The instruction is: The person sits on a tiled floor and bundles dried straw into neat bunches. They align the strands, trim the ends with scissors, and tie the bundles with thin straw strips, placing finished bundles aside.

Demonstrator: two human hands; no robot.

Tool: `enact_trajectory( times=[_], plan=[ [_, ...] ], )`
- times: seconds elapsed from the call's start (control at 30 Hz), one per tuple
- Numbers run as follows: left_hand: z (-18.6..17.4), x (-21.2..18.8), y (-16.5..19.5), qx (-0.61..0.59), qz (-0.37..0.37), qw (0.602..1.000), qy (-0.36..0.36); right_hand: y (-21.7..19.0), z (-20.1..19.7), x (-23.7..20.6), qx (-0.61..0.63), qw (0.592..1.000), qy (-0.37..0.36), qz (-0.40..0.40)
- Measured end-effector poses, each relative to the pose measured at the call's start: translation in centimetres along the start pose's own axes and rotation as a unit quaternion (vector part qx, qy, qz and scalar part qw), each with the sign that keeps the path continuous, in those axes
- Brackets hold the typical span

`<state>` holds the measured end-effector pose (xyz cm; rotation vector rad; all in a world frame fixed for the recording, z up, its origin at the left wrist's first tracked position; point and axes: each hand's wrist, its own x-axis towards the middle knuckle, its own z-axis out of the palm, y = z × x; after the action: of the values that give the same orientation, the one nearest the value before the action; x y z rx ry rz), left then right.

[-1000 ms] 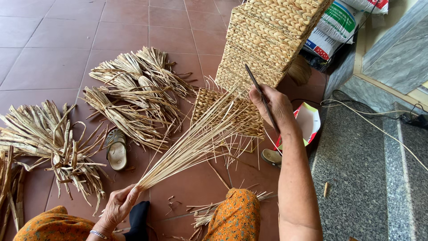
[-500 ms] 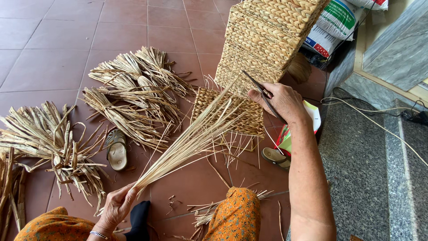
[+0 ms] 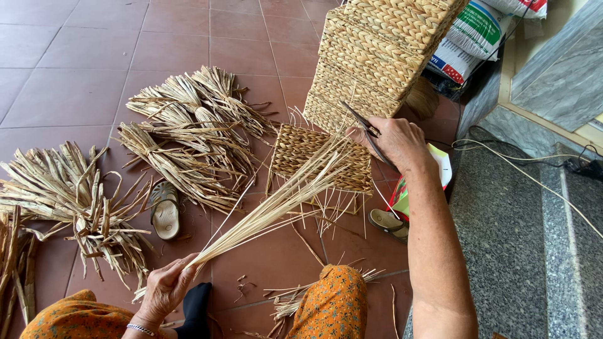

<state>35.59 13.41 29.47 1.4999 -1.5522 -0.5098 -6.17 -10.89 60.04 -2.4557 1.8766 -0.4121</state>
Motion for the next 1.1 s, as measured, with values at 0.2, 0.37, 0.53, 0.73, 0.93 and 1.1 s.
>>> enact_trajectory(
  times=[0.2,0.37,0.53,0.73,0.93,1.1],
  plan=[
    [0.1,-0.3,-1.0,0.004,0.003,1.000,0.016,0.6,2.4,0.5,0.006,0.996,0.068,-0.059],
    [0.5,-0.3,-2.5,-0.042,-0.015,0.998,0.053,1.0,3.7,0.6,0.150,0.980,0.127,-0.040],
    [0.6,-0.1,-3.7,-0.063,-0.060,0.995,0.054,-0.6,10.4,-1.4,0.568,0.788,0.227,0.073],
    [0.5,0.3,-4.0,-0.160,-0.167,0.972,0.052,-5.0,29.3,-5.9,0.626,0.725,0.084,0.275],
    [-0.2,2.9,-3.5,-0.345,-0.203,0.915,0.056,-13.3,44.4,-15.4,0.460,0.833,-0.055,0.304],
    [-0.2,4.9,-2.5,-0.381,-0.195,0.901,0.066,-18.8,45.8,-20.1,0.407,0.836,-0.185,0.317]
  ],
)
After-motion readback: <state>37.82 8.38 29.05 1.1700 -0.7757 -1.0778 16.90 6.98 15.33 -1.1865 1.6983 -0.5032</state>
